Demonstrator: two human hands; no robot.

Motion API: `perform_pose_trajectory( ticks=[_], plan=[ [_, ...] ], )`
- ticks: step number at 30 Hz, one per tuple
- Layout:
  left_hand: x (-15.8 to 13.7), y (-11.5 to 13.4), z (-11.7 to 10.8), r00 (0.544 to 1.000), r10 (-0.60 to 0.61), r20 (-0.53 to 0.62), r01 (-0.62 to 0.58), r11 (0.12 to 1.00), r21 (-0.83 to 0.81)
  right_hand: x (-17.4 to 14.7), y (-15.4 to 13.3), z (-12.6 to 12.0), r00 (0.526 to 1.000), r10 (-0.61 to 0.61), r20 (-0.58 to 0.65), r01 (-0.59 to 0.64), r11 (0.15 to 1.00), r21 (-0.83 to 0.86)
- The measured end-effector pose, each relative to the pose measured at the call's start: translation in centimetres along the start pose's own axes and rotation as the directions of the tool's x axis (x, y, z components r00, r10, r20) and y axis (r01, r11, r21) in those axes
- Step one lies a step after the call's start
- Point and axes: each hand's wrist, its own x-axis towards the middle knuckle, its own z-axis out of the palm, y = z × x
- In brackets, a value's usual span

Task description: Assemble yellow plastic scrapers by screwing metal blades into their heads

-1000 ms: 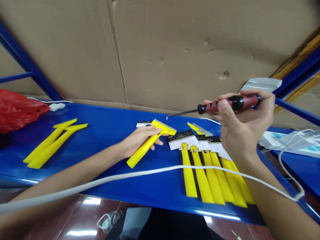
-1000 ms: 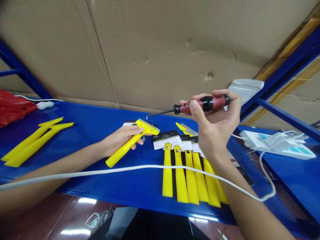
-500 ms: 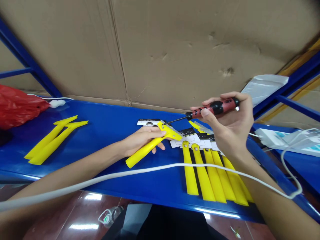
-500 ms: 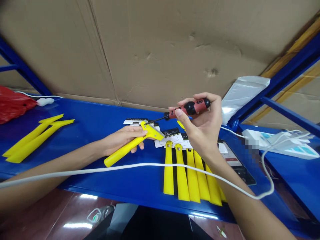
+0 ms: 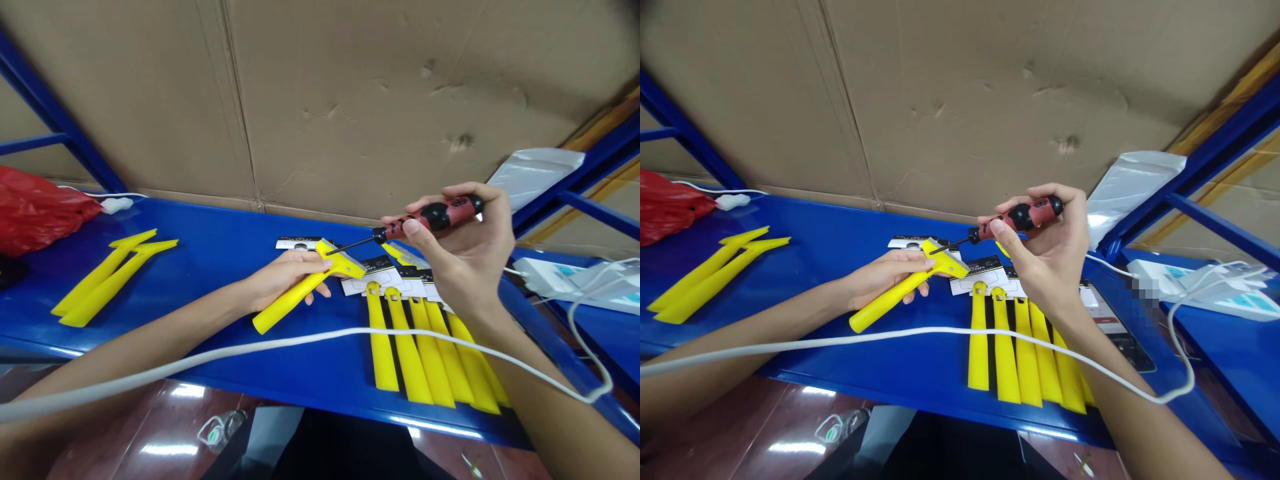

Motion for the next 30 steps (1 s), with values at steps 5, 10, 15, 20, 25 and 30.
perform_pose_trajectory(
  ticks=[5,10,15,20,25,30],
  plan=[
    [0.09,-0.21,-0.08,1.0,0.01,0.003,-0.01,1.0,0.02,0.02,0.18,0.32,0.999,-0.025,-0.034,0.026,1.0,0.018],
    [0.12,-0.28,-0.12,1.0,0.003,0.015,-0.003,1.0,0.03,-0.01,0.56,0.06,0.999,-0.023,-0.047,0.024,0.999,0.028],
    [0.29,-0.47,-0.27,1.0,0.021,0.02,-0.021,0.999,0.029,-0.08,0.19,-0.34,1.0,0.014,0.003,-0.014,1.0,0.016],
    [0.19,-0.43,-0.25,1.0,0.021,0.02,-0.022,0.999,0.029,-0.12,0.3,-0.33,0.999,0.052,-0.005,-0.052,0.999,-0.005],
    [-0.05,-0.17,-0.04,1.0,0.01,0.012,-0.011,0.999,0.036,-0.09,0.36,-0.06,0.998,0.021,-0.051,-0.021,1.0,0.017],
    [0.26,-0.62,-0.3,0.999,0.031,0.028,-0.033,0.999,0.044,-0.06,-0.14,0.09,0.998,0.03,-0.046,-0.03,0.999,-0.016]
  ],
)
